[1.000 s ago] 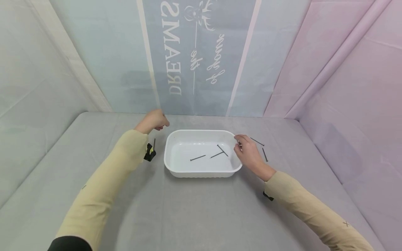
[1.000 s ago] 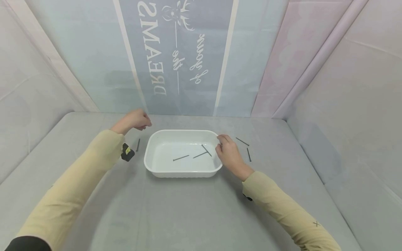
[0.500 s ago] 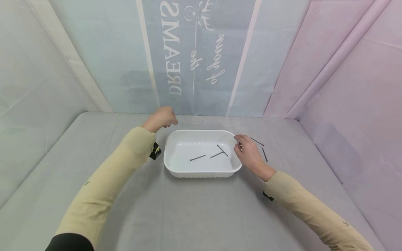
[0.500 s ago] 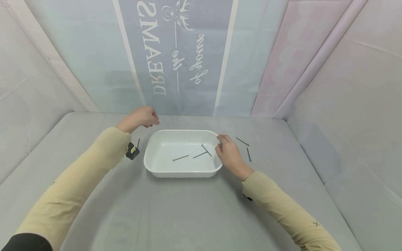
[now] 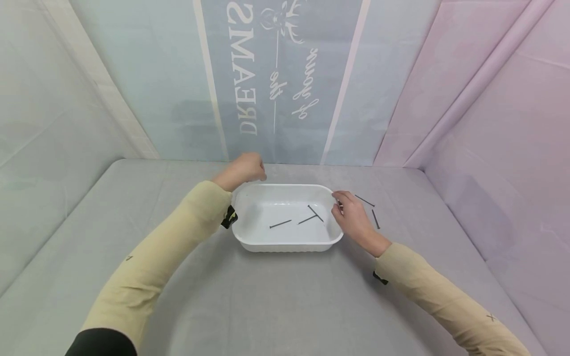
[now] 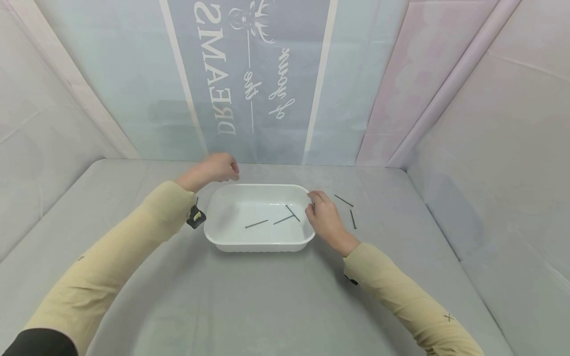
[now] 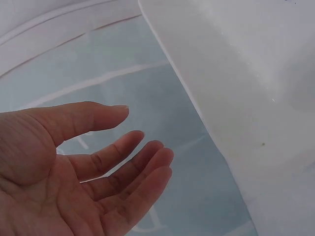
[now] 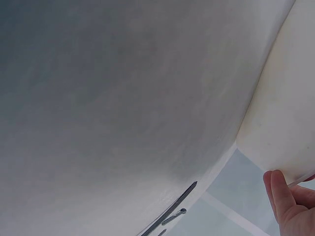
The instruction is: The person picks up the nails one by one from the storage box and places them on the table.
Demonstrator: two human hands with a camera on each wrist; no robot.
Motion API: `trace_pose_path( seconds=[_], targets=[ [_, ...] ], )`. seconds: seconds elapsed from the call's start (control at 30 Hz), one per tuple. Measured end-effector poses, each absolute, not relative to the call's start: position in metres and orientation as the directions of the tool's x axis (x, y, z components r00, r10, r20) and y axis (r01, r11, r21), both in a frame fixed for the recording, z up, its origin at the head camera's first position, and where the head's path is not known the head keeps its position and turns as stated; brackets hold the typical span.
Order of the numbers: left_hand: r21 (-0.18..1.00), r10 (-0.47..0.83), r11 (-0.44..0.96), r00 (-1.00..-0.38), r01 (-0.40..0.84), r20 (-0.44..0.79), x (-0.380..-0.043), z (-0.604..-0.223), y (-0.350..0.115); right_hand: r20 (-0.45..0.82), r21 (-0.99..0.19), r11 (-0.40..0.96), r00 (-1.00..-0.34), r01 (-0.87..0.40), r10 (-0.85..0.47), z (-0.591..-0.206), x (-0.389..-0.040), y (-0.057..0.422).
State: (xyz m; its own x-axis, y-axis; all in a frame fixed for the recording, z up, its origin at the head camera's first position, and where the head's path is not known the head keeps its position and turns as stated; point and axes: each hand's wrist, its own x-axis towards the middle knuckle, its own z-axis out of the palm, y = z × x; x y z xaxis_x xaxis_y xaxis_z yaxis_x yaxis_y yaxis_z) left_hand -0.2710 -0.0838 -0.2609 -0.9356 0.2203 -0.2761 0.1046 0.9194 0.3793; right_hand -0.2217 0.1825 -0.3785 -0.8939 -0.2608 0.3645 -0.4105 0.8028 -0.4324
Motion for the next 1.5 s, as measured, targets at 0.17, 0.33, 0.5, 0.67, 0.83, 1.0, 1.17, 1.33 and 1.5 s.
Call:
trace_pose_path(
  seconds=[0.17,0.33,0.5,0.67,0.83,1.0,1.17,1.33,1.5],
  targets=[
    [0.339,0.255,0.928,-0.929,0.157,-0.267,-0.27,-0.261,-0.074,0.36,-0.432,0.805,-0.896,-0.407,-0.26,-0.379,-0.222,0.183],
    [0.288,0.261,0.941,-0.924,0.179,-0.279,-0.268,-0.26,-0.063,0.361,-0.426,0.809,-0.896,-0.404,-0.257,-0.379,-0.222,0.182],
    [0.273,0.267,0.943,-0.919,0.188,-0.289,-0.267,-0.263,-0.055,0.367,-0.423,0.811,-0.895,-0.405,-0.256,-0.379,-0.222,0.182],
    [0.238,0.284,0.947,-0.91,0.217,-0.301,-0.264,-0.266,-0.047,0.376,-0.422,0.807,-0.89,-0.413,-0.259,-0.38,-0.222,0.182],
    [0.204,0.3,0.948,-0.902,0.244,-0.312,-0.261,-0.27,-0.039,0.384,-0.429,0.798,-0.885,-0.422,-0.262,-0.381,-0.222,0.183],
    [0.2,0.318,0.944,-0.889,0.264,-0.329,-0.258,-0.274,-0.03,0.388,-0.438,0.793,-0.885,-0.424,-0.258,-0.38,-0.222,0.183],
    [0.193,0.327,0.942,-0.88,0.274,-0.345,-0.256,-0.279,-0.025,0.382,-0.433,0.798,-0.887,-0.419,-0.259,-0.38,-0.222,0.182],
    [0.176,0.355,0.934,-0.868,0.312,-0.348,-0.257,-0.286,-0.021,0.377,-0.427,0.805,-0.89,-0.413,-0.257,-0.38,-0.222,0.182],
    [0.138,0.365,0.931,-0.858,0.339,-0.36,-0.258,-0.294,-0.015,0.374,-0.423,0.809,-0.892,-0.409,-0.256,-0.38,-0.221,0.182]
  ],
)
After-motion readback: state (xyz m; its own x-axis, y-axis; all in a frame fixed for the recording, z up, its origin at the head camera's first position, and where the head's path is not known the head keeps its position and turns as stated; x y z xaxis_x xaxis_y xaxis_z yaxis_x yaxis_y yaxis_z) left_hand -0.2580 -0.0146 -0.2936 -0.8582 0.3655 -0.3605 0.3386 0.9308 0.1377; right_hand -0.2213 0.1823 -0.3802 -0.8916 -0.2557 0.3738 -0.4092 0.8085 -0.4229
